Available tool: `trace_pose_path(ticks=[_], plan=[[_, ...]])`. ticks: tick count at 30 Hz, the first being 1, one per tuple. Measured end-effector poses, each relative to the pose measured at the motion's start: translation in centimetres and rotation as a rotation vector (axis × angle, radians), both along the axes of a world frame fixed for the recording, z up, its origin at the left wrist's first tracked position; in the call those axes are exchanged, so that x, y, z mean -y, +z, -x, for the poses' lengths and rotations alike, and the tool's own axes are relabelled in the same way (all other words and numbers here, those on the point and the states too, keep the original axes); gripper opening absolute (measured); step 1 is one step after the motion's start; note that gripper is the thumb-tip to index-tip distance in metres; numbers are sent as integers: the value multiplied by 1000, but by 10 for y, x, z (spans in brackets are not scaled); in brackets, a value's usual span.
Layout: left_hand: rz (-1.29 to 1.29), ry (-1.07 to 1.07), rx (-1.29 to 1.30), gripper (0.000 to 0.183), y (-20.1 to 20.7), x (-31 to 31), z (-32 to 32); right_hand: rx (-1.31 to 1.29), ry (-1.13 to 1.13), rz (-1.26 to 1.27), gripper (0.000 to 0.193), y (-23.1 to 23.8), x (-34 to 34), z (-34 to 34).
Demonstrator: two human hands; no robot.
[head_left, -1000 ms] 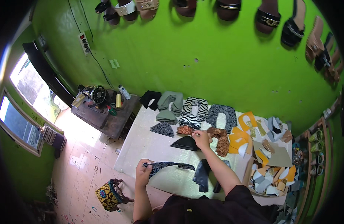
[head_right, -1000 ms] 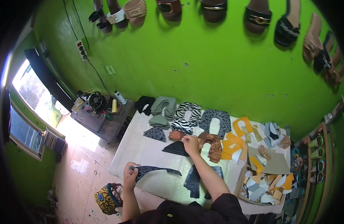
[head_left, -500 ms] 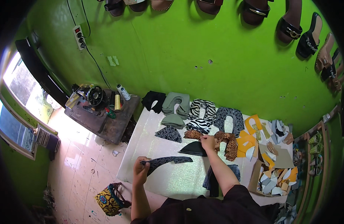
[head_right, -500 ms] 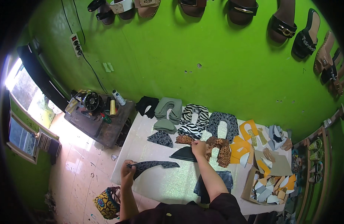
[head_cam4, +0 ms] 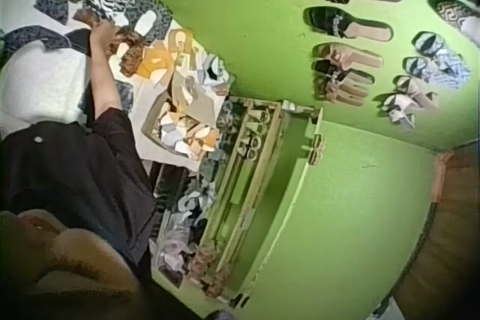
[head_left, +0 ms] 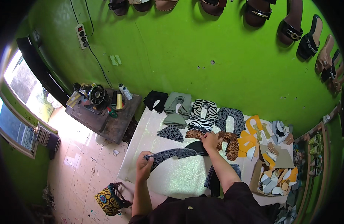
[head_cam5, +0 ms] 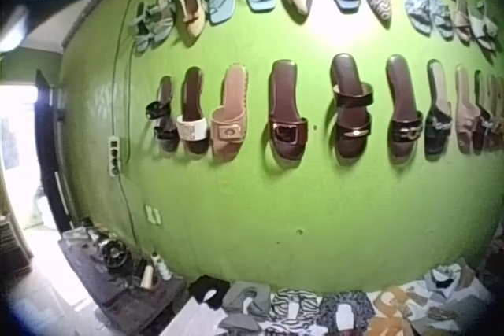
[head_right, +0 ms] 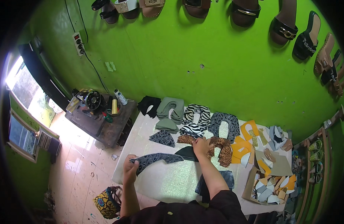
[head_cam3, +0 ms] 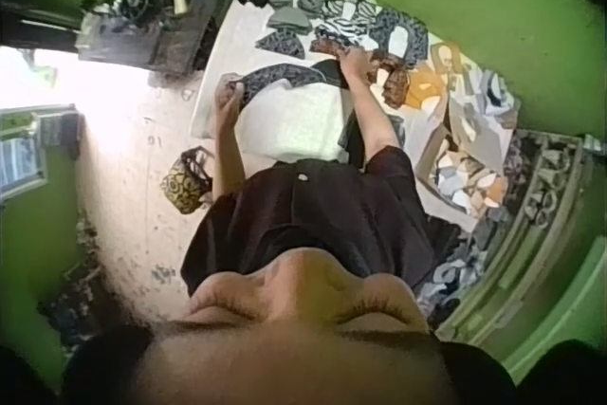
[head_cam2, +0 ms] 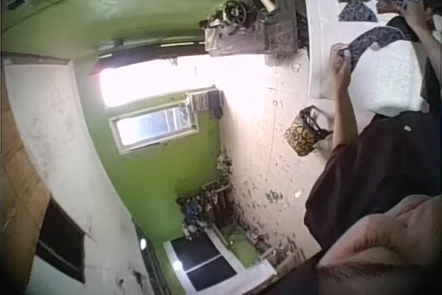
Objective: The person is sorting and organizing various precut leather shoe components on a table.
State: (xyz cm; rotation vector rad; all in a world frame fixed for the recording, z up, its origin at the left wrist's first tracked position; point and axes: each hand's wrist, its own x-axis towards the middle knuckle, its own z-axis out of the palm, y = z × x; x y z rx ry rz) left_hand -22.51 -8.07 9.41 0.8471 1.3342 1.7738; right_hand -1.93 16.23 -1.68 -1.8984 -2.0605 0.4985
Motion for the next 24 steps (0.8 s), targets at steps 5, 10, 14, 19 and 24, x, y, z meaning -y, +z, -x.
trace_pose_path(ticks=[5,10,14,19,24], plan=[[-98,-2,111,13,18,-16,-18,-99,33,-52,28,16,20,-10],[-172,-4,212,16,29,-40,-52,-1441,322,433,48,40,67,-51],[-74,37,276,19,20,-64,-80,-1573,442,522,59,89,95,-85],[43,-111,96,21,-2,-112,-121,-1333,25,141,27,110,66,-127],[171,-354,-93,19,-48,-180,-150,-1224,-174,-7,12,96,-13,-179]])
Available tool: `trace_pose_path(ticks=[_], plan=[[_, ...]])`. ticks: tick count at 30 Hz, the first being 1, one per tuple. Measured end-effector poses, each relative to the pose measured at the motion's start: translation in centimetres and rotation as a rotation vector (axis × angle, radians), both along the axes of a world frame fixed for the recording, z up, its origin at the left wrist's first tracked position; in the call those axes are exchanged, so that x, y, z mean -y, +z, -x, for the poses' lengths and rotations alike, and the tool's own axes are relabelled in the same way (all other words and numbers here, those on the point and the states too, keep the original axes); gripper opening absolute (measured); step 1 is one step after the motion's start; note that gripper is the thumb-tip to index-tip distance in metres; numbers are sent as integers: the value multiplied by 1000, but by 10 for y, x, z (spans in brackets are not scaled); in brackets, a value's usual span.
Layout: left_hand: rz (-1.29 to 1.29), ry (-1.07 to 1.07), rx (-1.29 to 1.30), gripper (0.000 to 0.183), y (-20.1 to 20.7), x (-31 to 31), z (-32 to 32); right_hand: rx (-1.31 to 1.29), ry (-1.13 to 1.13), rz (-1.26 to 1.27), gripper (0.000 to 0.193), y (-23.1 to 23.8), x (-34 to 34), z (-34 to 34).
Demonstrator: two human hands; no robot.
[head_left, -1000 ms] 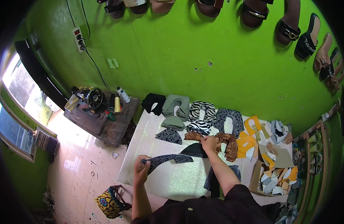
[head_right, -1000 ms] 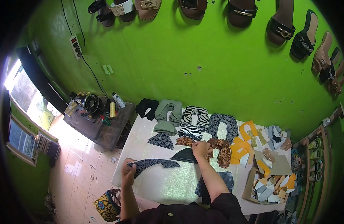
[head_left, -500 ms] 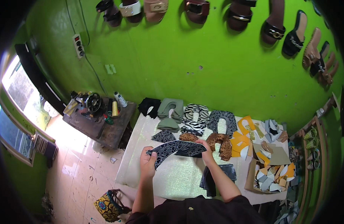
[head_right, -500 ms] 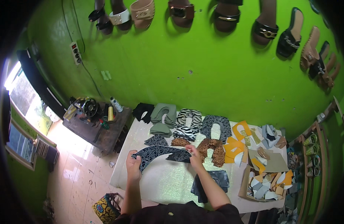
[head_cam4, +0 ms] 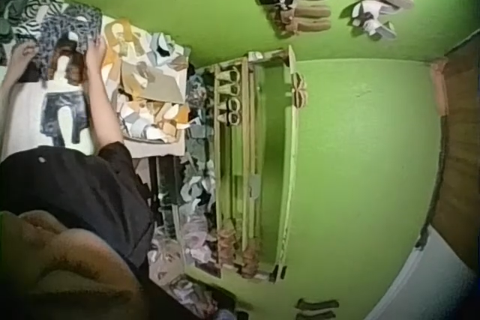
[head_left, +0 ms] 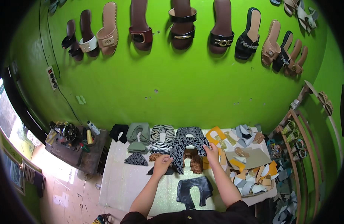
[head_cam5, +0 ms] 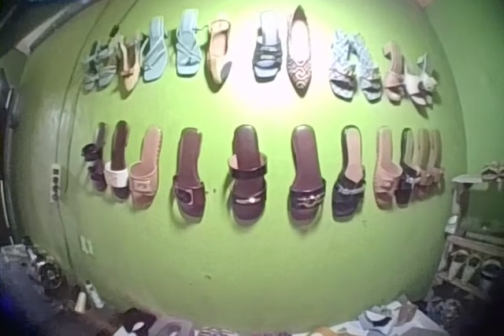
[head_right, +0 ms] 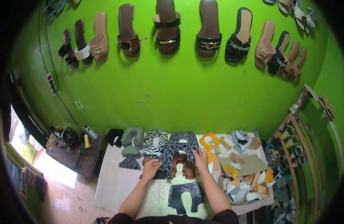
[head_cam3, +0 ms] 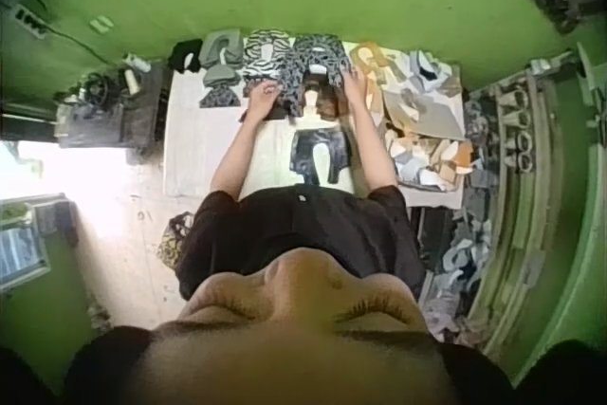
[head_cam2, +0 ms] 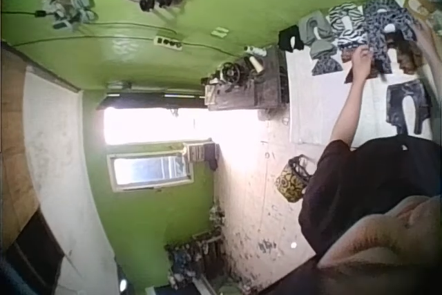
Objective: The person is sorting and organizing various precut leather shoe components on a table.
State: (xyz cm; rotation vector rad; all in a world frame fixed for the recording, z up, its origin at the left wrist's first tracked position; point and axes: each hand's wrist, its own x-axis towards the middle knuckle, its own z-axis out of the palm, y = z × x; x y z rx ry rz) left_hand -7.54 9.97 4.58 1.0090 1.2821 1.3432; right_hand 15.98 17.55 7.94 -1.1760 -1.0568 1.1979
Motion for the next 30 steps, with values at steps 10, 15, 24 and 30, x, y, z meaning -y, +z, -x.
trace_pose_path(ticks=[10,15,24,30], plan=[[-111,145,-1113,20,2,-148,-13,524,-217,-25,18,-75,-130,-15],[73,100,-1200,18,-23,-177,-13,739,-266,206,22,-95,-148,9],[-73,159,-1471,18,-64,-191,-15,945,-234,52,24,-112,-166,6],[-198,201,-1472,17,-55,-177,-23,1071,-349,-349,22,-101,-134,23]])
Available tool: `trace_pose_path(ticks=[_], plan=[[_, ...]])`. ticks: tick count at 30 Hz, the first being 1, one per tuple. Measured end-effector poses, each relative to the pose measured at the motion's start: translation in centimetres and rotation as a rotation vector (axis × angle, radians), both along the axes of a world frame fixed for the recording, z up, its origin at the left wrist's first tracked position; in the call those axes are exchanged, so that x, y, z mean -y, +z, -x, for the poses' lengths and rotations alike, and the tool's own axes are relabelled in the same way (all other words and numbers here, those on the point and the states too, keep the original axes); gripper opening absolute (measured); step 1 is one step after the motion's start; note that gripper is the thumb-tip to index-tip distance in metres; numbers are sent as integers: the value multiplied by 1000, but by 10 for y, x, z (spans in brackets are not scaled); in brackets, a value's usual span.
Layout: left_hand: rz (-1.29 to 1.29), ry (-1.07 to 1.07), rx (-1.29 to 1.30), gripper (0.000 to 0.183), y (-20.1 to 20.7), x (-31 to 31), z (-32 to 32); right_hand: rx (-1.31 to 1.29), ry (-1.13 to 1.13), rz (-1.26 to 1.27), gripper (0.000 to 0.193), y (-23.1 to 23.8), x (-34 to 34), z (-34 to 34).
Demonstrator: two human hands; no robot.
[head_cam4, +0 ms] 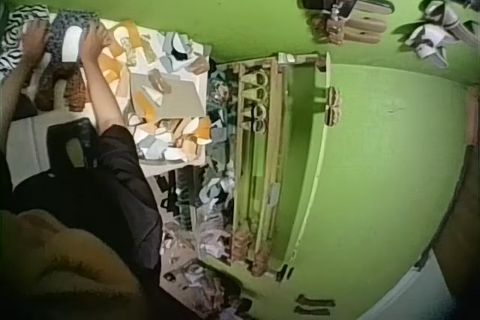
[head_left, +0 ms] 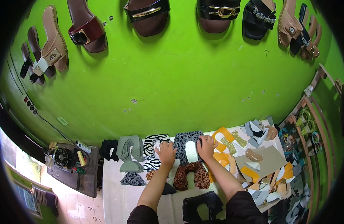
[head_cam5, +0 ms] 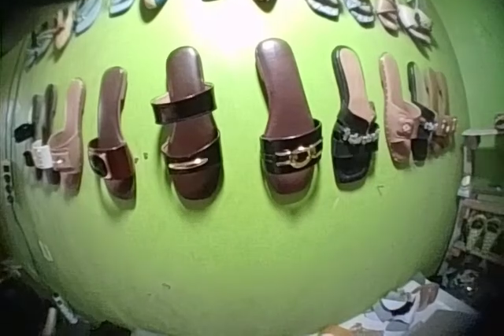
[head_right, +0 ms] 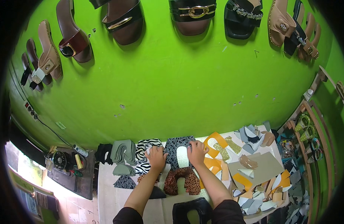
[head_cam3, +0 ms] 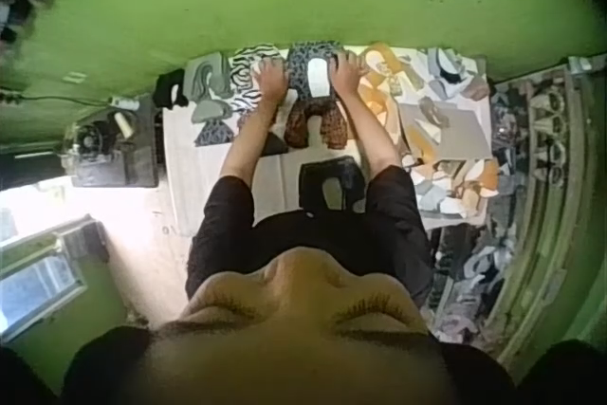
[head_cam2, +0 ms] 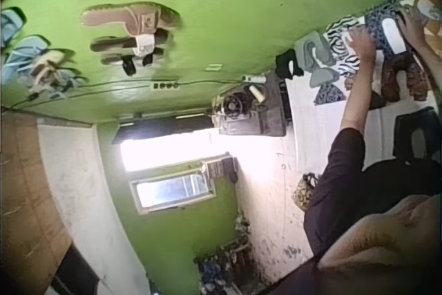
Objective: The person is sorting and organizing various precut leather shoe components on a table.
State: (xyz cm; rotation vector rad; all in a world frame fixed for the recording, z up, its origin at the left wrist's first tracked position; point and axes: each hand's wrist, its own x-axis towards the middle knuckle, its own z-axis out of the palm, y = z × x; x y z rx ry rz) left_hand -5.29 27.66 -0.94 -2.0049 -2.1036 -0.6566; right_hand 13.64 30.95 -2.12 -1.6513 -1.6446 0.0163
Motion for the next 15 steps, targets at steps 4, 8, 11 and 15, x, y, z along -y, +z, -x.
trace_pose_path(ticks=[4,8,11,15], plan=[[-99,-170,108,17,16,24,-4,118,330,354,34,6,37,-5],[308,-384,414,34,15,74,-18,195,607,528,64,17,70,-15],[121,-291,625,58,-16,108,-41,377,600,573,69,15,85,-15],[185,-137,608,71,-49,110,-52,502,556,499,49,0,90,-8]])
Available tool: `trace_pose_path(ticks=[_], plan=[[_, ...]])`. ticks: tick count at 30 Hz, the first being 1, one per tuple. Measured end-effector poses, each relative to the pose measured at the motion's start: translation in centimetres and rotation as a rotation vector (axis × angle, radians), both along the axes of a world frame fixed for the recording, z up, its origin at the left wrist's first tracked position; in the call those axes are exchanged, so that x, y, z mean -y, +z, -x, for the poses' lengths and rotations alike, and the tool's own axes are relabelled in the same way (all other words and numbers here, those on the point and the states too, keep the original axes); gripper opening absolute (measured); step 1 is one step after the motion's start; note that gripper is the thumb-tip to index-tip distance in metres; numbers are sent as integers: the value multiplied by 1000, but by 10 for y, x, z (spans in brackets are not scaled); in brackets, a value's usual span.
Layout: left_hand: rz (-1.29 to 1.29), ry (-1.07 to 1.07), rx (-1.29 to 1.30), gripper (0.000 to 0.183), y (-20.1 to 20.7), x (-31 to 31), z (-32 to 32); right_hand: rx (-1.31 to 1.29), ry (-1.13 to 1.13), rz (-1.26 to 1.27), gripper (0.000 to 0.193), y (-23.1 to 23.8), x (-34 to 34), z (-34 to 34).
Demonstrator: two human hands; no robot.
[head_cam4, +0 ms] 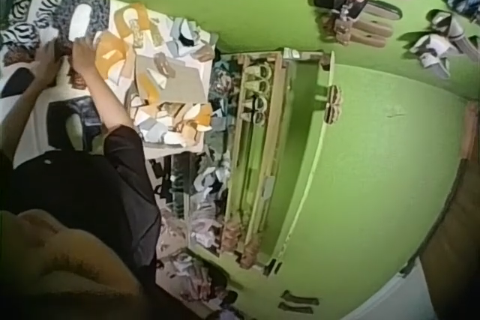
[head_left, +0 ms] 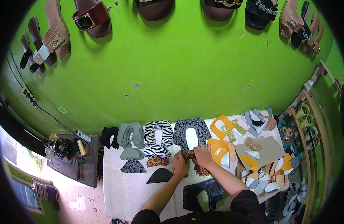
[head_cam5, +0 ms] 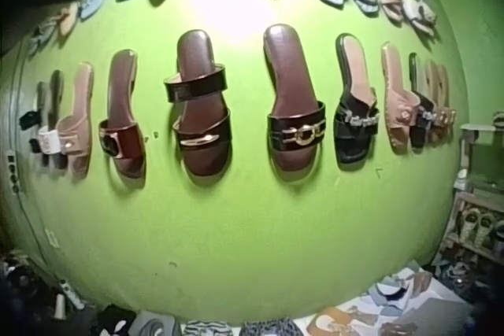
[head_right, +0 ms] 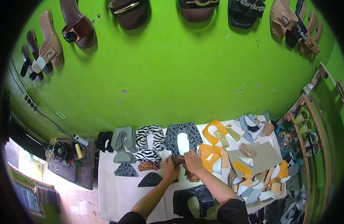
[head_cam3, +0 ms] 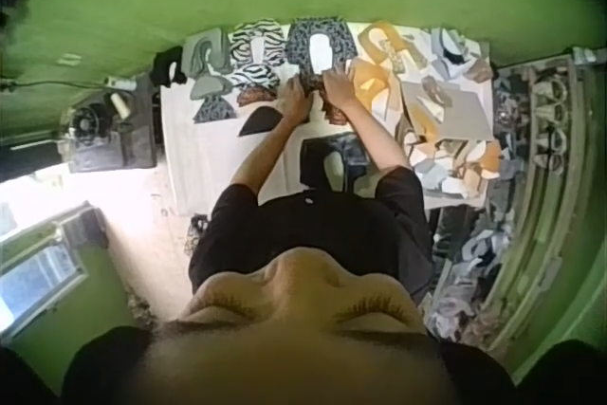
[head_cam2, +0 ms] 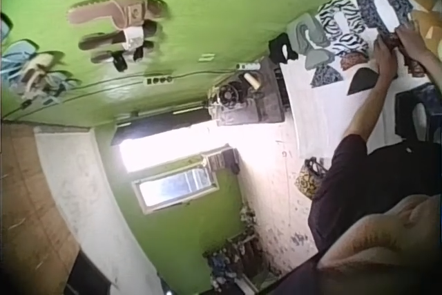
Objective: The person is sorting and organizing various precut leather shoe components on a table.
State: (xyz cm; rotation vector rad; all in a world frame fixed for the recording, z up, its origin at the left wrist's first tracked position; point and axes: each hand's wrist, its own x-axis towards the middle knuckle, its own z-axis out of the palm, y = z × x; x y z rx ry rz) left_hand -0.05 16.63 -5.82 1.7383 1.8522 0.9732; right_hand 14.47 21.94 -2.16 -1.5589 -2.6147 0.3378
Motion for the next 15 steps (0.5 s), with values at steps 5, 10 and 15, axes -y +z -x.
trace_pose_path(ticks=[5,10,15], plan=[[129,97,0,64,-6,11,-7,-48,1,-91,42,-19,13,3],[-4,197,-65,58,6,33,-26,-161,-33,-355,37,-27,28,1],[-37,147,-174,57,-11,31,-22,-150,-78,-371,42,-32,32,4]])
